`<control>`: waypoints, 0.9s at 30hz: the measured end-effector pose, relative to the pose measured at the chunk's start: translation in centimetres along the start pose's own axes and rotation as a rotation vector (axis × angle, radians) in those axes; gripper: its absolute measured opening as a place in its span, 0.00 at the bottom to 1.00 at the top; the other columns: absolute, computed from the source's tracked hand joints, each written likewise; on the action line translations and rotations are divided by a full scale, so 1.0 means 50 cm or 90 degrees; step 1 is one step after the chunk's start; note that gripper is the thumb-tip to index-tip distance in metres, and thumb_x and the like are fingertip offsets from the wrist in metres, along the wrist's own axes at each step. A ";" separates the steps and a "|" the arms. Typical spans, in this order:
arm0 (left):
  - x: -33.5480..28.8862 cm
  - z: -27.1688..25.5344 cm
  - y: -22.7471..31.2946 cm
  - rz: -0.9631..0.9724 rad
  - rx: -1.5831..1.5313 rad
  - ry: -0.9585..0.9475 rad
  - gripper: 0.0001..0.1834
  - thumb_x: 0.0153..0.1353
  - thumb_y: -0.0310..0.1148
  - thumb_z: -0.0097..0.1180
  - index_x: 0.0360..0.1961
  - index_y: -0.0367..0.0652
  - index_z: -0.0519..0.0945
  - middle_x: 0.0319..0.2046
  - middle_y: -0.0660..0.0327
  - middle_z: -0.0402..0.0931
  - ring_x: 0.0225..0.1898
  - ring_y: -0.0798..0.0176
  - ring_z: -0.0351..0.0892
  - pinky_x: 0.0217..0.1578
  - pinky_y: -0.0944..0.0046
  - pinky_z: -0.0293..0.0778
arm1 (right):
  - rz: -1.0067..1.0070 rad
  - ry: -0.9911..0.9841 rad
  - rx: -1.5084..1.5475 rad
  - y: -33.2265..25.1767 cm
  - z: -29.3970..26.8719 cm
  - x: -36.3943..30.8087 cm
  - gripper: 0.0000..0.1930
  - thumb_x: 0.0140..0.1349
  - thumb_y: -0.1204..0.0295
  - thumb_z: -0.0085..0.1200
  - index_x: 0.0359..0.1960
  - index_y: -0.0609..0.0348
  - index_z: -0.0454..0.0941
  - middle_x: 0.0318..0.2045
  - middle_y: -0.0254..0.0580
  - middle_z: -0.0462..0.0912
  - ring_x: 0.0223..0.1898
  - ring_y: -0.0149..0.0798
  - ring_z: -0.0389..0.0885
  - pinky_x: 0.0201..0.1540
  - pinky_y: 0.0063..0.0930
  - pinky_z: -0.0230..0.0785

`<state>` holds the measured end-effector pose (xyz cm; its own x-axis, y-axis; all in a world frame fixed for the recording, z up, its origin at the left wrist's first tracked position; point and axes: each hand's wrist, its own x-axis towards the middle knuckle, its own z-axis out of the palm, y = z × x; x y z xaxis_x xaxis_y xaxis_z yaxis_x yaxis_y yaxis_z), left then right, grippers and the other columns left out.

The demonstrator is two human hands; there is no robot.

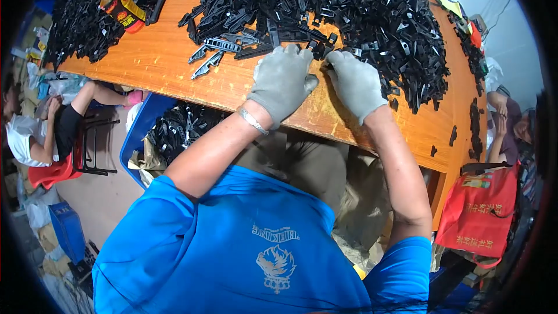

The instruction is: The person assembles plastic components by snapping pieces together by hand and placing the assembled parts into a container.

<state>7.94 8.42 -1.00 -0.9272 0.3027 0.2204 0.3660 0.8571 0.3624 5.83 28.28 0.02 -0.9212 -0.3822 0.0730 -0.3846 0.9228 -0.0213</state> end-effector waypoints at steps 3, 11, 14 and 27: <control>-0.019 0.011 -0.024 -0.016 -0.037 0.056 0.13 0.65 0.39 0.65 0.44 0.42 0.81 0.40 0.48 0.83 0.47 0.41 0.85 0.48 0.45 0.81 | -0.065 0.125 0.174 -0.007 -0.019 -0.019 0.13 0.69 0.68 0.64 0.54 0.49 0.85 0.42 0.48 0.88 0.43 0.56 0.89 0.45 0.48 0.83; -0.112 -0.058 -0.107 0.053 -0.139 -0.007 0.13 0.63 0.35 0.68 0.47 0.43 0.87 0.41 0.52 0.84 0.47 0.42 0.83 0.49 0.46 0.79 | -0.134 0.012 0.220 -0.037 -0.003 -0.082 0.11 0.68 0.71 0.63 0.51 0.52 0.86 0.42 0.49 0.89 0.44 0.55 0.89 0.49 0.50 0.81; -0.122 -0.049 -0.114 0.053 -0.122 0.038 0.12 0.62 0.35 0.69 0.45 0.45 0.88 0.39 0.54 0.83 0.45 0.44 0.82 0.47 0.47 0.78 | -0.112 -0.072 0.004 -0.065 -0.028 -0.067 0.11 0.68 0.71 0.62 0.50 0.51 0.86 0.44 0.48 0.88 0.44 0.53 0.89 0.46 0.48 0.82; -0.125 -0.019 -0.148 0.086 -0.133 0.106 0.09 0.63 0.38 0.71 0.40 0.47 0.88 0.35 0.58 0.80 0.41 0.48 0.79 0.42 0.51 0.74 | -0.113 0.074 0.329 -0.085 0.028 -0.013 0.12 0.58 0.67 0.74 0.44 0.48 0.92 0.41 0.38 0.84 0.43 0.46 0.87 0.43 0.42 0.81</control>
<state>11.10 -0.24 -4.20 -0.8495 0.3204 0.4191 0.5094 0.7047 0.4938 7.98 24.52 -1.31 -0.8381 -0.4952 0.2287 -0.5394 0.6898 -0.4829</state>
